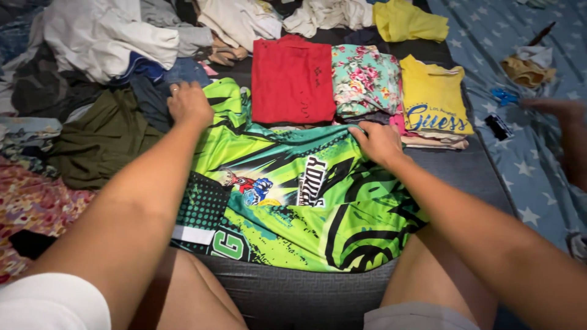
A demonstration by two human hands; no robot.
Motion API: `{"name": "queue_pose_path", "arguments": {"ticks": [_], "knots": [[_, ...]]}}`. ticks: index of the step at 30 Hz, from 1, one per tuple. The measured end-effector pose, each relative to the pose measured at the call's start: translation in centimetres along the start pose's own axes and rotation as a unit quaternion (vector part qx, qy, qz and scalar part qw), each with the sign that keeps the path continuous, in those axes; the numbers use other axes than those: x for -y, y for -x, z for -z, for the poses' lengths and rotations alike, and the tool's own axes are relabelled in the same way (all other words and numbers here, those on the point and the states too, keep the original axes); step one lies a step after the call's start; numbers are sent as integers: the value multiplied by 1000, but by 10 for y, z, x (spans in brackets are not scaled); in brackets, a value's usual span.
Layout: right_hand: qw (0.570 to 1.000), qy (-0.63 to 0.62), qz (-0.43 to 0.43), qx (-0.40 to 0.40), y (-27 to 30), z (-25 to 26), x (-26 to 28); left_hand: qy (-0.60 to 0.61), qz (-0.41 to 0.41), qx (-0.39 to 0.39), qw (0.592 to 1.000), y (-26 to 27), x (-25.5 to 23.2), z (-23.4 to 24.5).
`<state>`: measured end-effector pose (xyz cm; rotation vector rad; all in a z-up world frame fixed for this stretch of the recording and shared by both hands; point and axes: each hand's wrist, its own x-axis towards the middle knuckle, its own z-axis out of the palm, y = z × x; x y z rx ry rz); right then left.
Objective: Folding various items of clothing including shirts and laundry on a mattress.
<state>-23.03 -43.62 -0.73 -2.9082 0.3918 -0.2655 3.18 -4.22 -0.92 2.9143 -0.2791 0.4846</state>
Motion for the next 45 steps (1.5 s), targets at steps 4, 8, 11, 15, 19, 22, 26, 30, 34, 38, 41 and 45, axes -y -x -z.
{"name": "queue_pose_path", "arguments": {"ticks": [4,8,11,15,19,22,26,30,34,38,41,45], "knots": [[997,-37,-40,52,0,32,5,-22,29,87,996,-24,6,-10],[975,109,-5,194,-11,35,-21,129,104,98,981,-52,34,-16],[975,129,-36,177,-12,32,-55,347,159,59,922,-64,66,-9],[995,-49,-79,-44,-2,17,-92,539,155,75,825,-61,94,6],[973,-129,-11,-191,31,44,-78,567,182,132,792,1,102,67],[971,-209,-61,-103,56,60,-81,659,191,188,702,48,129,74],[949,-307,-24,71,84,67,-103,632,205,223,713,99,203,35],[904,-146,-20,401,105,89,-70,297,140,222,918,132,280,-33],[871,-61,-124,472,89,59,-70,123,71,186,972,142,246,5],[959,-119,-14,255,61,-1,-81,157,126,94,975,126,193,10],[977,-88,52,189,57,-14,-59,180,153,125,964,115,148,26],[954,-26,0,298,74,20,-12,108,253,168,947,105,121,24]]}}
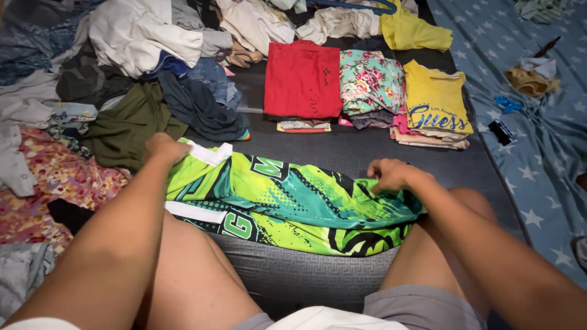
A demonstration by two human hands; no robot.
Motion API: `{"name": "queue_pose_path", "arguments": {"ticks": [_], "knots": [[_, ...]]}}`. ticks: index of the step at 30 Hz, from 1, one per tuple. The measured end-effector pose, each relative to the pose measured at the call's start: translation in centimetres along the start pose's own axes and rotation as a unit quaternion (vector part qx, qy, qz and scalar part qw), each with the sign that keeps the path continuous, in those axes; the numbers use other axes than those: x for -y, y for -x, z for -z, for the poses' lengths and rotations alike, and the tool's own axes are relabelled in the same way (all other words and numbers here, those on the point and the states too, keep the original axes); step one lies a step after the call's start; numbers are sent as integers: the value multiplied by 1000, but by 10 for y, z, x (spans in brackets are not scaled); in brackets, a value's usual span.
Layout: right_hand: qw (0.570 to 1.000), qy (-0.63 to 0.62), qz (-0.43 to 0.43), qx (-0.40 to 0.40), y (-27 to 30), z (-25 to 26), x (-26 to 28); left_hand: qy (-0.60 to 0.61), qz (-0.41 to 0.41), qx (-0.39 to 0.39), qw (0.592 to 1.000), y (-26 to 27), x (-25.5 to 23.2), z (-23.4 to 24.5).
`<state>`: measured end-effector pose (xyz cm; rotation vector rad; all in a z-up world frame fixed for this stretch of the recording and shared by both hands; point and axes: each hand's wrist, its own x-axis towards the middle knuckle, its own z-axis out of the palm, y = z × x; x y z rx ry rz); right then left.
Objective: Folding various items of clothing including shirts and laundry on a mattress.
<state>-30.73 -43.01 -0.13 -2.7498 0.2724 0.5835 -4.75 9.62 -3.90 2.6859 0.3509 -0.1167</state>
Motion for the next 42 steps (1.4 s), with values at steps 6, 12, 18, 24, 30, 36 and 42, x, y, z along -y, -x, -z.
{"name": "queue_pose_path", "arguments": {"ticks": [6,12,18,24,30,36,42], "knots": [[983,146,-85,66,6,7,-10,412,56,-43,908,-65,26,-31],[978,102,-163,-81,-46,3,-68,499,141,-31,854,-102,39,-39],[955,89,-164,-230,-36,15,-31,427,-2,-47,903,-105,58,-56],[926,54,92,-362,-1,-37,60,94,0,-21,995,31,35,-5],[971,124,98,-181,27,-96,134,-67,53,0,996,82,23,-6],[979,121,53,-153,43,-94,128,-71,28,83,994,35,71,-35],[971,76,-24,-226,36,-110,74,-91,52,84,991,96,43,23]]}}
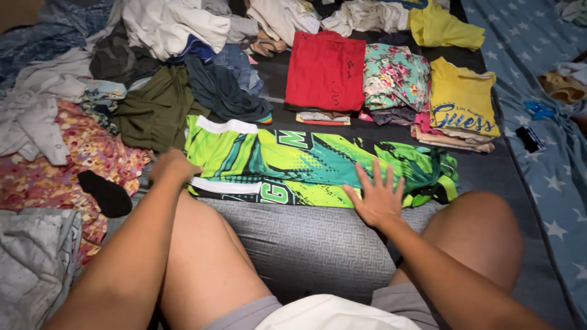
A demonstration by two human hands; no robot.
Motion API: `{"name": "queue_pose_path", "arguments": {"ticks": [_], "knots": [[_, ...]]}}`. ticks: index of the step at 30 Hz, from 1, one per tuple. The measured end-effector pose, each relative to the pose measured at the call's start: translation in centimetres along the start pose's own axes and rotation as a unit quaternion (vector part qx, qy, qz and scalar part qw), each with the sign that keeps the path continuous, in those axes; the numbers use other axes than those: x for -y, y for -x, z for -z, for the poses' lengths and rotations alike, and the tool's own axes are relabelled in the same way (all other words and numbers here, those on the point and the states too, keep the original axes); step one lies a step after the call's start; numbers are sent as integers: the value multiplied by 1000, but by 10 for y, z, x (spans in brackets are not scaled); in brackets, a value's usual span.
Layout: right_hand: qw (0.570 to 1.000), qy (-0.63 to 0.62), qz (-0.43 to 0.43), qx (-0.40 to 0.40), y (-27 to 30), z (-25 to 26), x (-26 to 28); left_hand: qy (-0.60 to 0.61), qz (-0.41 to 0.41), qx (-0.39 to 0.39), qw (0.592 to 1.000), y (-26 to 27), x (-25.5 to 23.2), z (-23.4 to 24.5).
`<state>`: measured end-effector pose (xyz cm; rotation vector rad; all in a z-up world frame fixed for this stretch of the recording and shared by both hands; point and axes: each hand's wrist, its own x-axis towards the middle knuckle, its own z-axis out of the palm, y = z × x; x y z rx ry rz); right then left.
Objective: Folding various items of clothing including shirts and laundry on a mattress.
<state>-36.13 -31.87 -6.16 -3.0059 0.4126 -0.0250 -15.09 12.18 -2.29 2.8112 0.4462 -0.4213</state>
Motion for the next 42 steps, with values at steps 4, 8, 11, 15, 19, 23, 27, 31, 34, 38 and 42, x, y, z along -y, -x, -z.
{"name": "queue_pose_path", "arguments": {"ticks": [4,8,11,15,19,23,27,31,34,38,42], "knots": [[998,-23,-49,-28,-9,6,26,-61,-77,-244,965,22,-3,4],[976,-167,30,-139,-47,-18,78,-12,-145,-210,967,16,-6,-9],[936,-296,112,-156,-69,-13,147,57,-138,-146,978,10,-13,-14],[906,-420,27,-54,-92,-6,223,77,-77,-112,988,3,-19,-16],[881,-460,-95,55,-112,-20,240,43,-57,-144,987,-9,-18,-22],[841,-497,-150,150,-129,-57,233,65,-27,-108,992,-20,-13,-22],[819,-547,-117,125,-123,-49,231,81,-11,-79,994,-25,-3,-17],[854,-507,-100,64,-116,-32,226,182,-50,-74,979,-15,5,-3],[877,-470,-72,67,-107,-24,219,104,-28,-39,993,2,2,7],[945,-325,20,0,-81,-5,200,-10,-106,-107,988,32,-26,-9],[986,-149,67,-41,-77,-29,156,-15,-263,-133,956,68,-65,-44]]}}
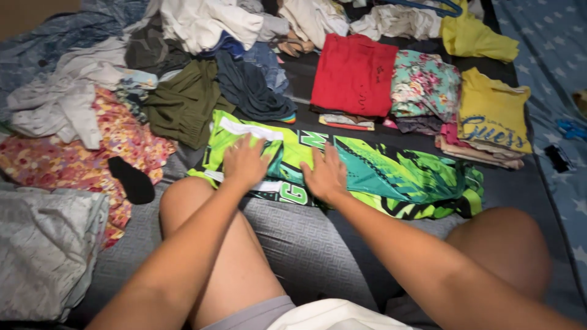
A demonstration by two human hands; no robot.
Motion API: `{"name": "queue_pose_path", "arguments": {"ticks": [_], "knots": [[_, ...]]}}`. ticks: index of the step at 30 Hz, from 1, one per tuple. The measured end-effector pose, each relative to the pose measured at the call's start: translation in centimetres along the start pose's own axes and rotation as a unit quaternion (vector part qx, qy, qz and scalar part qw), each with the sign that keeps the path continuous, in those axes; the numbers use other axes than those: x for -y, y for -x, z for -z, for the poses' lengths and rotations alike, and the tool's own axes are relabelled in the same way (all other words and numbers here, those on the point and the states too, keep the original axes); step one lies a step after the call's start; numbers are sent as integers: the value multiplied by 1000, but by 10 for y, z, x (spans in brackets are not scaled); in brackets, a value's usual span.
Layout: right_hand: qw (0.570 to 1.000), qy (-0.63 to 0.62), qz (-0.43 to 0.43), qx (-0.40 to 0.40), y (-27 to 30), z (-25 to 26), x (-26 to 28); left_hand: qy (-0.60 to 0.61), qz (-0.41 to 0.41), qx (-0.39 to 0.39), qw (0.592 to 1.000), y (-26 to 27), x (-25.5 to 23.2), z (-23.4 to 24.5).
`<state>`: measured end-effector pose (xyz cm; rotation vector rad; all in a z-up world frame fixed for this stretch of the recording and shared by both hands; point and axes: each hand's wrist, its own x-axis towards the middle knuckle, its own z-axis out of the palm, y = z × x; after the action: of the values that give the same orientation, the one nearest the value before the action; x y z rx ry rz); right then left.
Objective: Folding various items of clothing including shirts and laundry on a mattress.
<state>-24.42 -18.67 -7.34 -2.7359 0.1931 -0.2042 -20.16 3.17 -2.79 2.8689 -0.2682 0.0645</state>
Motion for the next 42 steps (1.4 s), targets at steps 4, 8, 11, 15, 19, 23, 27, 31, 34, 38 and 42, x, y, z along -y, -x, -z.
{"name": "queue_pose_path", "arguments": {"ticks": [4,8,11,15,19,23,27,31,34,38,42], "knots": [[997,56,-58,21,19,26,-60,22,-7,61,998,-6,-26,-26],[991,71,-114,-20,29,55,-124,18,63,116,991,-20,-56,-31],[982,70,-151,-91,21,72,-174,25,33,73,997,-25,-81,-39],[955,82,-227,-172,14,109,-240,99,-128,-54,985,-12,-120,-48],[911,71,-360,-185,17,159,-256,196,-341,-82,916,22,-164,-54],[863,4,-501,-61,19,175,-275,169,-427,27,888,58,-197,-53],[863,-156,-481,-12,22,171,-293,161,-433,16,887,62,-203,-92],[843,-308,-439,-27,8,150,-336,177,-423,40,888,50,-202,-103],[858,-388,-335,-31,9,170,-308,346,-305,159,873,29,-193,-119],[855,-416,-310,12,-5,206,-214,528,-104,146,830,-2,-164,-122],[907,-375,-179,67,-30,194,-126,666,146,231,694,-12,-133,-80]]}}
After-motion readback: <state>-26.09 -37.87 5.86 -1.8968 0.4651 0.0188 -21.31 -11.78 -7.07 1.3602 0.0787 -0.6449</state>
